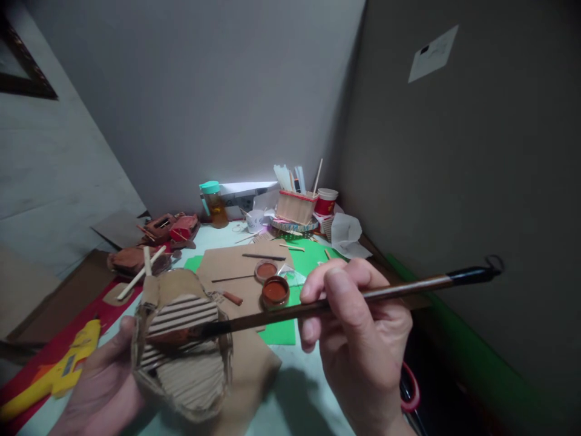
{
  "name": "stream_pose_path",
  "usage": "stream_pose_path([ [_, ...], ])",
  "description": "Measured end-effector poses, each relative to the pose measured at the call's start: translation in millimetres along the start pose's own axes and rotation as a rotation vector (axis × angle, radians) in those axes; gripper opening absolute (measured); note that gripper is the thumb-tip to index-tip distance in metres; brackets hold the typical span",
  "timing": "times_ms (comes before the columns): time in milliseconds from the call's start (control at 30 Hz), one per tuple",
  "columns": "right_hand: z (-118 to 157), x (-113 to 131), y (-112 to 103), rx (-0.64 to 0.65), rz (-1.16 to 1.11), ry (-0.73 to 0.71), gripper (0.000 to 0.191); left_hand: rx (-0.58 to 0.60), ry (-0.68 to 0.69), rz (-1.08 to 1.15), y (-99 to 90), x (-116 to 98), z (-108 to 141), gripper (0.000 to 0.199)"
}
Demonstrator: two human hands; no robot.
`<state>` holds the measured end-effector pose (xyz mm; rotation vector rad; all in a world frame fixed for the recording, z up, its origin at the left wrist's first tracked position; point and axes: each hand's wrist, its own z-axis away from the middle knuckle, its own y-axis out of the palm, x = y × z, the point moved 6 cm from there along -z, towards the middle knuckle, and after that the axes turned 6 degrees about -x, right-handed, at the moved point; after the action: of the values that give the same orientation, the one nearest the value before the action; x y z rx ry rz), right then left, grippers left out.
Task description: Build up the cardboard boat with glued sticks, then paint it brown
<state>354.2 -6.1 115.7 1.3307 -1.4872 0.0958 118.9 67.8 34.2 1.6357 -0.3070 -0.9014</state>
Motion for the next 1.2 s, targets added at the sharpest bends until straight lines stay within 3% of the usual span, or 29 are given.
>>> stream_pose_path([
  [200,1,-1,-1,0.012,-0.017,0.027,0.035,0.079,-0.053,-0.006,-1.1,4,3,0.032],
  [467,4,-6,3,0.055,0.042,-0.024,0.033,0.161,0.010,0.009,-3.8,3,2,0.038],
  [633,5,-2,-2,0.013,0.080,-0.058,0.033,0.083,0.091,-0.015,-14.6,-1,7,0.041],
  [800,5,3,-7,-0.021,0.152,-0.080,0.034,0.111,0.089,0.006,-10.9,-1,7,0.036],
  [1000,1,10,-11,0.001,0.136,-0.171,0.034,-0.055,0.100,-0.087,-22.1,-2,6,0.035],
  [1200,-4,10,-13,-0.053,0.035,-0.064,0.032,-0.075,0.110,-0.104,-22.9,-1,6,0.035],
])
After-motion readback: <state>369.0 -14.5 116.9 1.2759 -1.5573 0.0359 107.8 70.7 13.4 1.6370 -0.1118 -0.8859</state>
